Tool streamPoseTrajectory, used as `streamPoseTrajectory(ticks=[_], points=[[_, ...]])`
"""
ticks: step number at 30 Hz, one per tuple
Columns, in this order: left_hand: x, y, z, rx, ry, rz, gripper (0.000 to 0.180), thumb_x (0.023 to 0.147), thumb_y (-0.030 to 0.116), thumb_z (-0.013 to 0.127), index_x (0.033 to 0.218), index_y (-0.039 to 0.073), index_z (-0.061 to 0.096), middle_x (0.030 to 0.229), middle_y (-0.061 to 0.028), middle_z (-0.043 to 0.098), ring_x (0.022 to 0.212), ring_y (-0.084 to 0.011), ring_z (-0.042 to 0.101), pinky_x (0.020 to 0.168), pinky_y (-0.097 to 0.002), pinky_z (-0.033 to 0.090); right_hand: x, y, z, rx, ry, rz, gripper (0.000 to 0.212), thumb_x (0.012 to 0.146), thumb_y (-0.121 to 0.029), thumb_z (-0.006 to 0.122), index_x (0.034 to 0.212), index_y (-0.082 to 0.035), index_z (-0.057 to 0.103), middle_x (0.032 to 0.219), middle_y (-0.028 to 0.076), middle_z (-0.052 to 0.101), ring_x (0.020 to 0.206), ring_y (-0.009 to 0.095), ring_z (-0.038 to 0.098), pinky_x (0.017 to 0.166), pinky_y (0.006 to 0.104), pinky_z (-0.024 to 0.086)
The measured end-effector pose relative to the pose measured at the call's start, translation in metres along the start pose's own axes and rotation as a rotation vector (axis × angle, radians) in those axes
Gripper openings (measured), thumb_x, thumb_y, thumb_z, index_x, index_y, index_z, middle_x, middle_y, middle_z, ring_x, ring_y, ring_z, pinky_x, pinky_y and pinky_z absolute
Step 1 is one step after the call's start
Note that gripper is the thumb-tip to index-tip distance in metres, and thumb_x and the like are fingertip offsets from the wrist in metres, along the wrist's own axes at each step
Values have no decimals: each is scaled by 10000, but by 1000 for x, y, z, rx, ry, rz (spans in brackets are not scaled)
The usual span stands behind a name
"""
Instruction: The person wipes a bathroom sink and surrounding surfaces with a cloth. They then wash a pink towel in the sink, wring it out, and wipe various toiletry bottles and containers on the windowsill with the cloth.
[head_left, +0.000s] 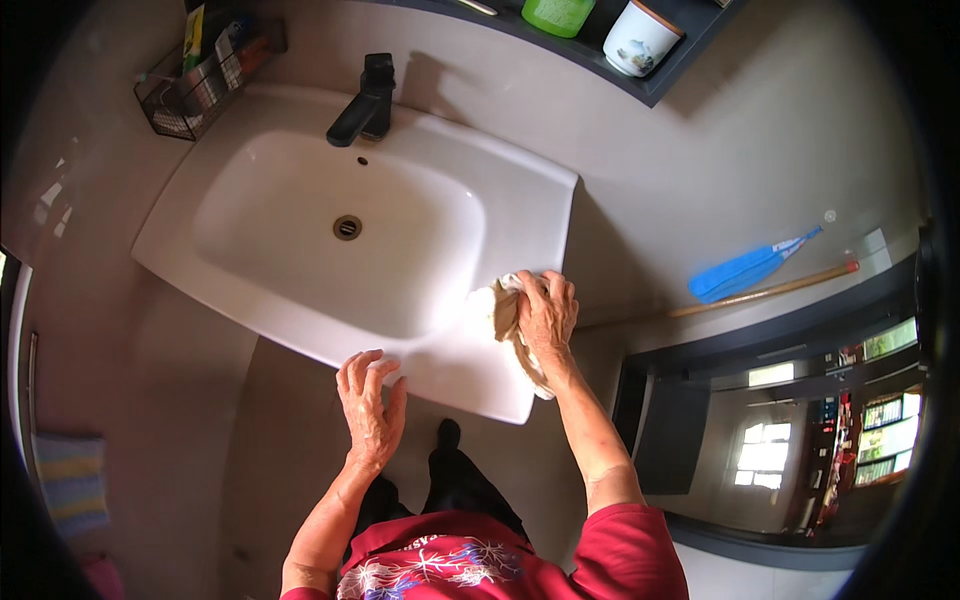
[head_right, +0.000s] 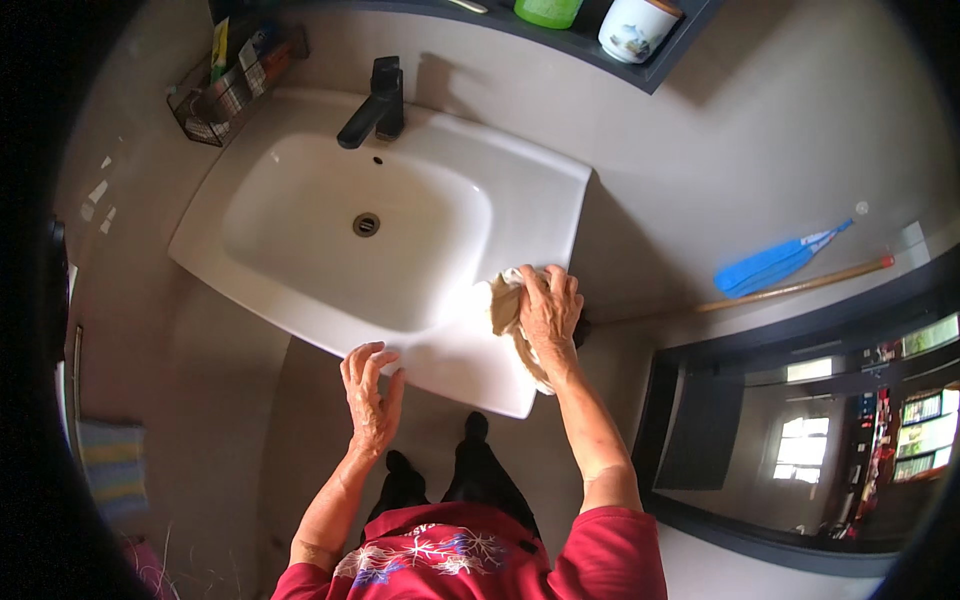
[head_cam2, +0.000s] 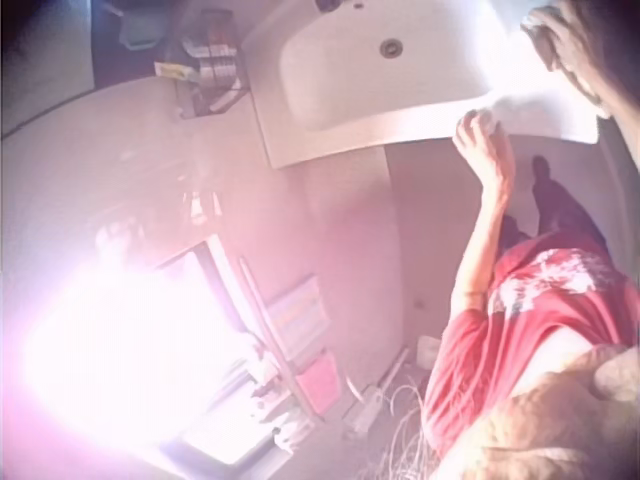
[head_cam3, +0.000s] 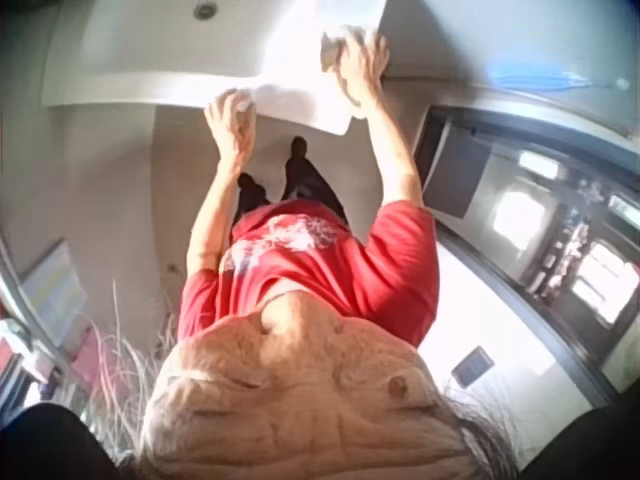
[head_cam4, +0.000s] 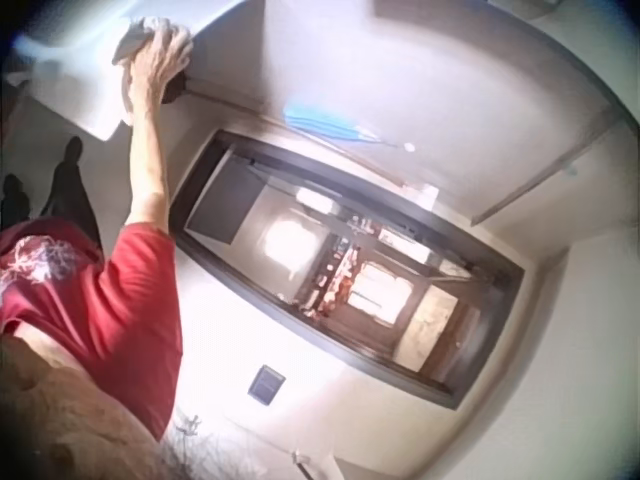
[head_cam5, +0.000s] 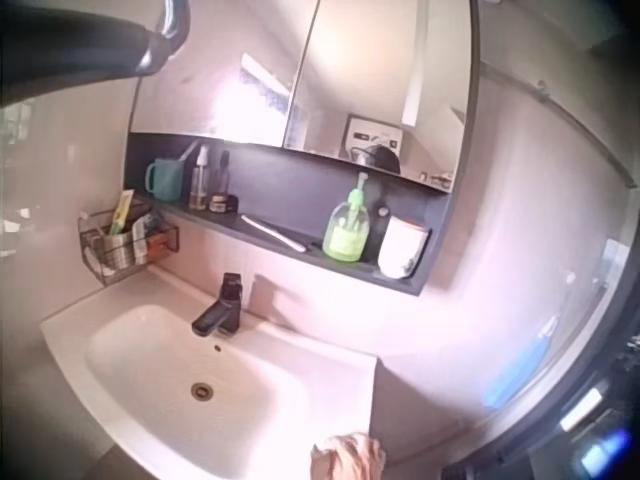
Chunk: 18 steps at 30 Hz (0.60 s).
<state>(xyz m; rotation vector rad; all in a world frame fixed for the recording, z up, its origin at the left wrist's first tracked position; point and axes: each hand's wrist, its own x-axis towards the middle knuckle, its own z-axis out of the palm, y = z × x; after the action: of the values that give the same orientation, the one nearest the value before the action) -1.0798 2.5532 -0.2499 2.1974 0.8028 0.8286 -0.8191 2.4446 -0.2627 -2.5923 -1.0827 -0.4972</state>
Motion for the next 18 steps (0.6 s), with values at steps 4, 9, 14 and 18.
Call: streamPoseTrajectory(ticks=[4, 9, 14, 18], points=[[15, 7, 35, 110, 49, -125, 364, 756, 107, 670, 1102, 99, 554, 1243, -134, 472, 1211, -357, 375, 992, -503, 287, 45, 30, 29, 46, 75, 63, 274, 792, -166, 649, 1056, -231, 620, 1071, 60, 498, 989, 296, 506, 688, 431, 478], [18, 5, 57, 379, 93, -205, 395, 733, 190, 694, 1101, 108, 576, 1245, -116, 475, 1217, -342, 367, 1004, -489, 250, 111, 64, 72, 84, 168, 197, 291, 783, -174, 656, 1067, -223, 616, 1077, 91, 497, 1008, 324, 499, 723, 450, 487], [29, 6, 51, 509, 105, -208, 425, 663, 243, 731, 1055, 126, 618, 1238, -86, 492, 1209, -309, 374, 979, -476, 262, 162, 89, 92, -189, 279, 334, 298, 803, -200, 611, 1072, -329, 615, 1152, 90, 540, 1049, 345, 505, 756, 515, 449], [29, 0, 40, 509, 101, -231, 464, 666, 286, 720, 1084, 122, 606, 1249, -78, 479, 1212, -296, 367, 977, -483, 260, 160, 85, 81, -425, -40, 109, 268, 854, -394, 537, 1107, -326, 595, 1097, 10, 566, 1030, 292, 514, 716, 527, 481]])
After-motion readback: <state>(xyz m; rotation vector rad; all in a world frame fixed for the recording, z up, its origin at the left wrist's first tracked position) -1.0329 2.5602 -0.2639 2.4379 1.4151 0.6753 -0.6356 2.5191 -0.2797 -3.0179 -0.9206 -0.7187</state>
